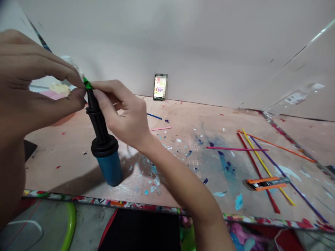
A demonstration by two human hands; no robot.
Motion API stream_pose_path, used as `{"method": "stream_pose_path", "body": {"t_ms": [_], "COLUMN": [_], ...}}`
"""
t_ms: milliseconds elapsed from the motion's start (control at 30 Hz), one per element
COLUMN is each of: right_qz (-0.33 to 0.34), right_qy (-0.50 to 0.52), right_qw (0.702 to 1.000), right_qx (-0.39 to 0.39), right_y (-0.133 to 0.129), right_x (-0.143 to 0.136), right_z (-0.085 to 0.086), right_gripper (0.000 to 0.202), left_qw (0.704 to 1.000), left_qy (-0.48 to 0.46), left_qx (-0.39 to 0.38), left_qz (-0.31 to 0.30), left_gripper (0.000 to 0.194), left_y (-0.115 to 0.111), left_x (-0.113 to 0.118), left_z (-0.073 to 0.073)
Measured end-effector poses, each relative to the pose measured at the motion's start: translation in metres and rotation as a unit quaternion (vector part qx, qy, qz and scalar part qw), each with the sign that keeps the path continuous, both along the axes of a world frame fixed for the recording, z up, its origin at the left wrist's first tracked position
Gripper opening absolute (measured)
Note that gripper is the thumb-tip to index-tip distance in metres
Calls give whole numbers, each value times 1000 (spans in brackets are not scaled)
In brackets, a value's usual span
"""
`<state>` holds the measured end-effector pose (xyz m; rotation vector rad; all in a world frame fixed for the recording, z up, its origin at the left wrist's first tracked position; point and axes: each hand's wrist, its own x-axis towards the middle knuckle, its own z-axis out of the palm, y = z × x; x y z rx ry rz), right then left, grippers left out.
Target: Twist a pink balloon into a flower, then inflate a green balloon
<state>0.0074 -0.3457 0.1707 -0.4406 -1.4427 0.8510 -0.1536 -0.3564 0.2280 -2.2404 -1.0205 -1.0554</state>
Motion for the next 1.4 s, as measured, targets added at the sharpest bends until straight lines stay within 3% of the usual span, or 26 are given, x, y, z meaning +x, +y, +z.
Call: {"method": "stream_pose_path", "body": {"t_ms": [300, 467, 567, 833, 1100, 1200, 1400], "right_qz": [-87, -154, -190, -247, -190, -167, -152], "right_qy": [-193, -228, -233, -288, -372, -380, -319], "right_qw": [970, 911, 878, 826, 786, 788, 841], "right_qx": [117, 306, 373, 418, 456, 454, 410], "right_y": [13, 26, 32, 36, 28, 26, 31], "right_x": [37, 36, 37, 40, 48, 51, 47], "right_z": [15, 10, 9, 15, 32, 28, 13], "right_gripper": [10, 16, 13, 14, 20, 19, 12], "left_qw": [998, 996, 994, 994, 987, 983, 991], "left_qy": [11, 21, 22, 27, 96, 108, 14], "left_qx": [45, 60, 70, 51, 33, 35, -51], "left_qz": [-42, -67, -82, -88, -122, -142, -121], "left_gripper": [4, 4, 6, 4, 8, 8, 7], "left_y": [4, 9, 12, 12, 11, 10, 12], "left_x": [5, 5, 5, 5, -1, 1, 8], "left_z": [-1, -1, -1, 0, 2, -5, -23]}}
